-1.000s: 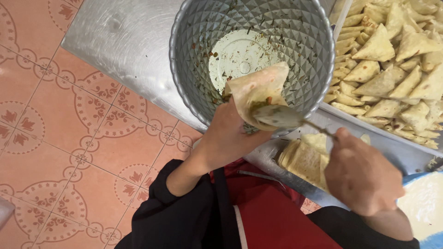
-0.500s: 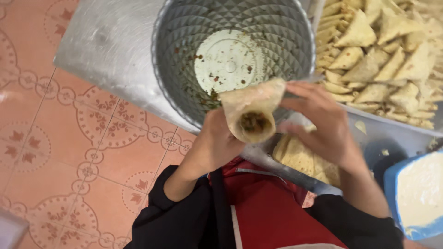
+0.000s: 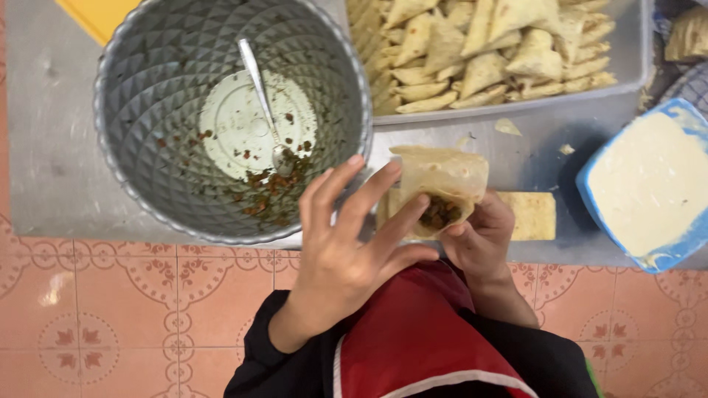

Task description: The person repeatedly folds square pastry sheets into cones, scoops a vegetable filling into each cone using a spoon, and seals the edges with a white paste. The finished samosas are placed into a large plastic container on the counter.

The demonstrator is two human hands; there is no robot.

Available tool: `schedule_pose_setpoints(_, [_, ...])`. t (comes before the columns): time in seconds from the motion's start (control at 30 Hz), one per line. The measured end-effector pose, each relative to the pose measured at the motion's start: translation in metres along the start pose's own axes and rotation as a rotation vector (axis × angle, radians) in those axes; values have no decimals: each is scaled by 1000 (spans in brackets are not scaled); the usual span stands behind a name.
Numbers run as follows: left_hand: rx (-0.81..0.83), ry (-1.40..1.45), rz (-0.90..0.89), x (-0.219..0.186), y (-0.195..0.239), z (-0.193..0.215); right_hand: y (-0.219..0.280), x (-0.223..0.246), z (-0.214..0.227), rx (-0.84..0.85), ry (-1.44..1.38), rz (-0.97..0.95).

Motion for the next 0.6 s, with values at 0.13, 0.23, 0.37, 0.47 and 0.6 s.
schedule_pose_setpoints(0.13, [20,-103,-23,-21,-23,-25,5,15,10,-48,63,95])
schedule_pose_setpoints(0.23, [64,33,-8,-24,-33,-43,11,19,25,-125,44,92])
schedule_pose_setpoints(0.37, [-90,359,81,-18,-44,-66,15,28,42,-205,-29,130])
schedule_pose_setpoints(0.47, [-69,701,246,-8,-51,-98,14,35,47,-264,-3,155])
schedule_pose_setpoints(0.6, [194,1113,383,-11,-52,-140,16,40,48,-335,24,87])
Point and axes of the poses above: each hand's wrist, its own y-axis away from the middle knuckle, its own z-axis out of the back of the hand, x = y × z, the point moved 7 cm from there along -y, towards the middle knuckle, and after that the axes turned 10 degrees about x, right-handed, at the moved point
